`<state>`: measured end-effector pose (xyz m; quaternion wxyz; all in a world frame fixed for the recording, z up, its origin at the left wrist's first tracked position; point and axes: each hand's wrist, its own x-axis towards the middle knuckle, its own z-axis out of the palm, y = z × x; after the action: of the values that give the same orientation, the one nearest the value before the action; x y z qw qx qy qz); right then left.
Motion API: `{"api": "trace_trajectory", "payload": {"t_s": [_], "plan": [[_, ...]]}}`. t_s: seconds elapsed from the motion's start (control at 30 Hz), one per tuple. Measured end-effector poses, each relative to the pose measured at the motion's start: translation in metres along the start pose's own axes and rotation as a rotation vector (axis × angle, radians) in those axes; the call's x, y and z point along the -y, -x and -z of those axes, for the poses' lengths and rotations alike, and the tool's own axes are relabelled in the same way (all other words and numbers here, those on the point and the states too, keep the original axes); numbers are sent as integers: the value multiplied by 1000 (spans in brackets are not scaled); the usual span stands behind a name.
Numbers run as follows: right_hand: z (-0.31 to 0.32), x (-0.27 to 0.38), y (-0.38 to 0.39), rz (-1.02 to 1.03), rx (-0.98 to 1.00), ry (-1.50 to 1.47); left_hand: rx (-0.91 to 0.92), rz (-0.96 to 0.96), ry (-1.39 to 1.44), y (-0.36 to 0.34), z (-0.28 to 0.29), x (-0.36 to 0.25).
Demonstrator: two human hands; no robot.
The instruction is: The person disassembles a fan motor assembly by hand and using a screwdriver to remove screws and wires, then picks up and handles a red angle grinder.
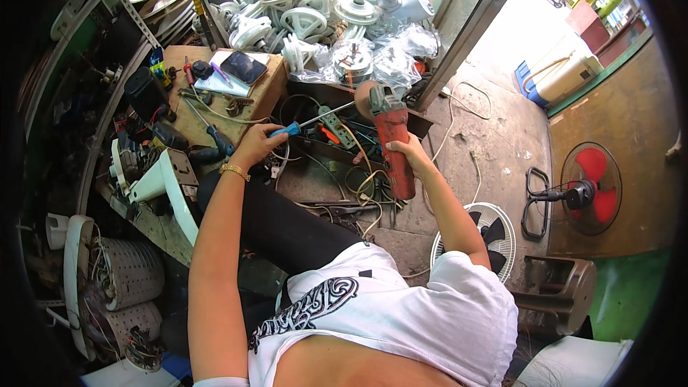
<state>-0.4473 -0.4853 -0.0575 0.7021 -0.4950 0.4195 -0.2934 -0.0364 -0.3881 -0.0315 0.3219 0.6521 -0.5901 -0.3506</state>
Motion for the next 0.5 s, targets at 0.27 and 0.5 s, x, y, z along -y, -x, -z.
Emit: {"api": "trace_trajectory", "payload": {"t_s": [0.27, 0.5], "plan": [[0, 2, 13, 40, -22, -2, 23, 61, 18, 3, 10, 5], [-3, 7, 18, 32, -8, 13, 26, 68, -19, 4, 9, -1]]}}
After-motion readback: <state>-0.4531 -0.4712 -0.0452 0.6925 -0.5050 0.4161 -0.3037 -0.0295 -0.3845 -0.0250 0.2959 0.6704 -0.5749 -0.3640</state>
